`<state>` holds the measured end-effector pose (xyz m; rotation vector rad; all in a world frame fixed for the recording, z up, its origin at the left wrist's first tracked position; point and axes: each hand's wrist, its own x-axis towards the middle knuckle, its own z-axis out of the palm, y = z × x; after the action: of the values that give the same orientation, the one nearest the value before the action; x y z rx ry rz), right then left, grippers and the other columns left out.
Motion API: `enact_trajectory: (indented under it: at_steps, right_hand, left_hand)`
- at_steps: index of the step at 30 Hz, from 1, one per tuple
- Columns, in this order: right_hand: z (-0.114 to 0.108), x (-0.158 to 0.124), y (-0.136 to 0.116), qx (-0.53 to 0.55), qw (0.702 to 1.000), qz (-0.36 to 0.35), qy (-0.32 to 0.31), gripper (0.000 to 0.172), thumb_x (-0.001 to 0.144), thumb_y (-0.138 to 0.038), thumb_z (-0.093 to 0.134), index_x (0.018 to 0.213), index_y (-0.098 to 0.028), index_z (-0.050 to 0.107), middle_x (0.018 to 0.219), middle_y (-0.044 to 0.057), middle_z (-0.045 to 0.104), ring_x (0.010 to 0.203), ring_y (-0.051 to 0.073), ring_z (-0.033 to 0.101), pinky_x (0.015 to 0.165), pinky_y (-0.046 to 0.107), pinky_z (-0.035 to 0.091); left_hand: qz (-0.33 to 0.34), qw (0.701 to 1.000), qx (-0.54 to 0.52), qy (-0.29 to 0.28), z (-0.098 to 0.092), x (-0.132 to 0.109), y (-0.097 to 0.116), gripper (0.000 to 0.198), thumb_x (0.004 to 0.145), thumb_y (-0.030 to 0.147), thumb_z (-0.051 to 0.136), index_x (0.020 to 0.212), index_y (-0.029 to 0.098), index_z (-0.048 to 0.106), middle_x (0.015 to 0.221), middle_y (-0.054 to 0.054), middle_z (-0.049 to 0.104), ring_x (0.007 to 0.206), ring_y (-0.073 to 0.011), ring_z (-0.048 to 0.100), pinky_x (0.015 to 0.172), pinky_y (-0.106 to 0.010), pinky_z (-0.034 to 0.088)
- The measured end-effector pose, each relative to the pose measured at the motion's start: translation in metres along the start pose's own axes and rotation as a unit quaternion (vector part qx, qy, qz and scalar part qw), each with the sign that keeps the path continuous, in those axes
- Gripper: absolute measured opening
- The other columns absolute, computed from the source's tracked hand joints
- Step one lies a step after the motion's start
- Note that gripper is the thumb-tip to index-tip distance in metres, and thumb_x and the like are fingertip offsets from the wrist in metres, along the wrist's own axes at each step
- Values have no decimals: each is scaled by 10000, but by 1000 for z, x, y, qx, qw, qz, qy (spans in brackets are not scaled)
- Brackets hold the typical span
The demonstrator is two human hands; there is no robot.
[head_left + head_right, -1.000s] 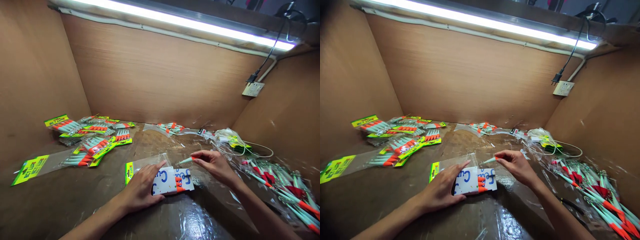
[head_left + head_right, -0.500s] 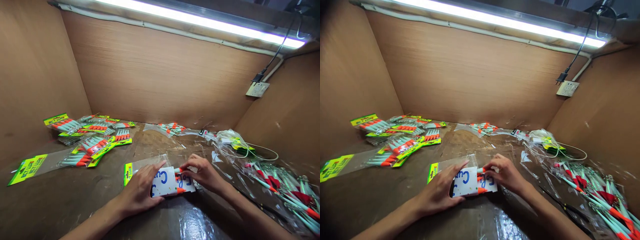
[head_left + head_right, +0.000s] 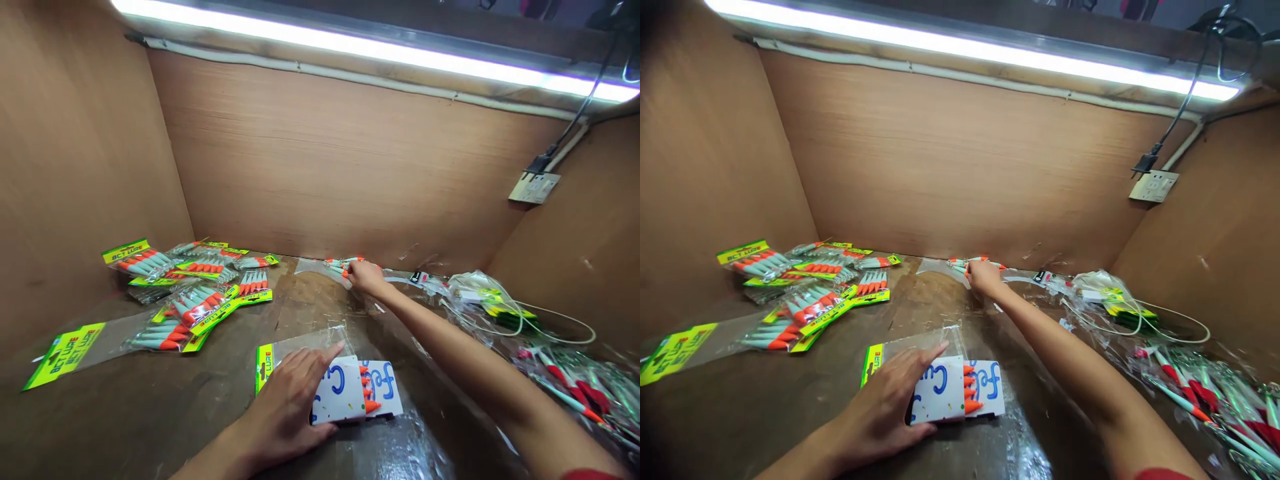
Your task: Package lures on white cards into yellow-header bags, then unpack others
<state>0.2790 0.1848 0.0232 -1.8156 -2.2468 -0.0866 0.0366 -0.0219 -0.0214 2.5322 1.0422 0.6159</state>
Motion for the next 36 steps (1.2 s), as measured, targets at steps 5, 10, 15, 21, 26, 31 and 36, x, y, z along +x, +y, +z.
enact_trajectory:
  at_steps: [5, 10, 15, 21, 26, 31, 36]
  right_hand:
    - [28, 25, -8, -18, 999, 32, -30, 285, 949, -338, 597, 1130, -123, 641, 1117, 113, 683, 1058, 249, 640, 936, 452, 485]
    - [15, 20, 2, 47, 998, 20, -28, 321, 876, -196, 636, 1192, -140, 615, 1082, 161, 704, 1051, 288, 648, 906, 418, 484]
    - [-28, -16, 17, 198, 980, -22, -12, 468, 942, -237, 494, 1406, -191, 454, 1093, 91, 710, 908, 178, 689, 809, 310, 533]
    - [-52, -116, 45, 616, 787, -26, -11, 327, 793, -346, 768, 1060, -189, 662, 956, 59, 711, 834, 162, 684, 786, 297, 540]
    - [-50, -184, 57, 605, 796, 15, 0, 303, 773, -344, 806, 1009, -195, 687, 992, 66, 725, 888, 175, 681, 821, 301, 531]
    - [-46, -212, 66, 559, 828, 34, -1, 329, 785, -397, 788, 1015, -182, 691, 982, 69, 743, 862, 179, 681, 783, 297, 526]
    - [-40, -224, 59, 500, 866, 15, -3, 256, 813, -400, 762, 957, -190, 736, 923, 42, 741, 831, 171, 667, 757, 284, 505]
  left_hand:
    - [9, 1000, 6, -10, -3, -1, 2, 1086, 641, 291, 799, 1532, 346, 182, 1338, -57, 563, 1170, -304, 527, 1060, -492, 403]
    - [23, 1000, -2, -2, -5, -1, 4, 1058, 645, 297, 799, 1522, 336, 207, 1332, -60, 570, 1160, -308, 526, 1058, -497, 389]
    - [36, 999, -15, 3, -6, -3, 5, 1046, 637, 289, 799, 1513, 325, 228, 1319, -60, 580, 1148, -302, 536, 1050, -495, 392]
    - [39, 999, -16, 14, -5, -4, 6, 1052, 636, 271, 795, 1516, 335, 223, 1335, -60, 575, 1161, -302, 543, 1040, -494, 413]
    - [48, 999, -7, 19, -1, -3, 7, 1001, 673, 271, 765, 1519, 334, 233, 1359, -68, 565, 1186, -312, 540, 1053, -514, 411]
    - [34, 999, -1, 30, 2, -1, 5, 1002, 693, 259, 745, 1536, 321, 206, 1328, -84, 581, 1173, -312, 558, 1029, -511, 438]
    - [22, 999, 0, 26, 1, 1, 7, 1016, 681, 251, 765, 1531, 332, 213, 1368, -79, 555, 1205, -307, 553, 1044, -493, 442]
